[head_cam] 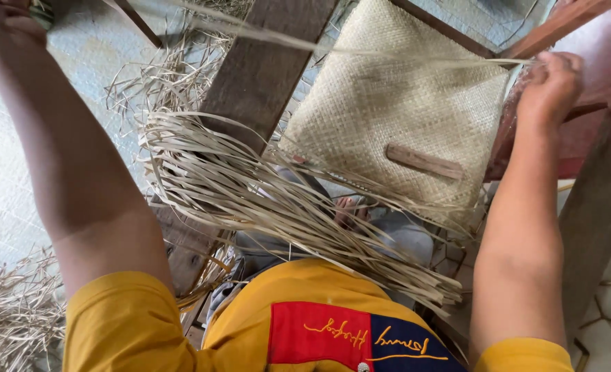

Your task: Smoothing and flattening long strips of natural fiber using a small wooden hand tool

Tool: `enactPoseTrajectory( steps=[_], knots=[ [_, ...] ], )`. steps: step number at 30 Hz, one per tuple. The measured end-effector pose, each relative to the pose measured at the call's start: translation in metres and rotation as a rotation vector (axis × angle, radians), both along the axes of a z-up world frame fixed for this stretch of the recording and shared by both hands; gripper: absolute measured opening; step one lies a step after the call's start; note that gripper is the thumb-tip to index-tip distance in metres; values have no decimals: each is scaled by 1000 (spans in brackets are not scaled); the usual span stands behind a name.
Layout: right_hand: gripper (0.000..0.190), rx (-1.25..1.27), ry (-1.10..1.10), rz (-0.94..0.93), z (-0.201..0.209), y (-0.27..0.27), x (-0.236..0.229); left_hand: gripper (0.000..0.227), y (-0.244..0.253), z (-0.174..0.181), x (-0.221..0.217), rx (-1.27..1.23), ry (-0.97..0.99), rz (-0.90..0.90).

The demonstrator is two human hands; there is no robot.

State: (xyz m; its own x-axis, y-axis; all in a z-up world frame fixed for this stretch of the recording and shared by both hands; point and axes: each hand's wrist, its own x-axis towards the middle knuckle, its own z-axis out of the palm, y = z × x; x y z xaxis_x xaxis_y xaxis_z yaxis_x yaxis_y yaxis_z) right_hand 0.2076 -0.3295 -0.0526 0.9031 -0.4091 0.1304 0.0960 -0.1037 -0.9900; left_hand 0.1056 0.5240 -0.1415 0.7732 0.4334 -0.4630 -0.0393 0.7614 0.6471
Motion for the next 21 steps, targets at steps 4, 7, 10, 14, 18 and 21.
enactPoseTrajectory(
  steps=[4,7,10,14,18,21],
  knots=[
    [16,-1308,22,238,-37,-6,1,12,-86,16,4,84,-69,191],
    [18,-1564,140,290,-76,-17,4,41,-147,38,-10,694,208,-192],
    [18,-1434,291,277,-101,-21,-1,46,-221,91,-36,1242,120,-436],
    [22,-1352,49,375,-126,-35,-2,32,-280,141,-71,1455,-139,-624],
    [53,-1053,462,278,-43,38,-51,29,-310,170,-114,1561,-195,-690],
    [53,-1130,438,225,-20,73,-79,27,-325,165,-137,1688,-388,-661]
  ],
)
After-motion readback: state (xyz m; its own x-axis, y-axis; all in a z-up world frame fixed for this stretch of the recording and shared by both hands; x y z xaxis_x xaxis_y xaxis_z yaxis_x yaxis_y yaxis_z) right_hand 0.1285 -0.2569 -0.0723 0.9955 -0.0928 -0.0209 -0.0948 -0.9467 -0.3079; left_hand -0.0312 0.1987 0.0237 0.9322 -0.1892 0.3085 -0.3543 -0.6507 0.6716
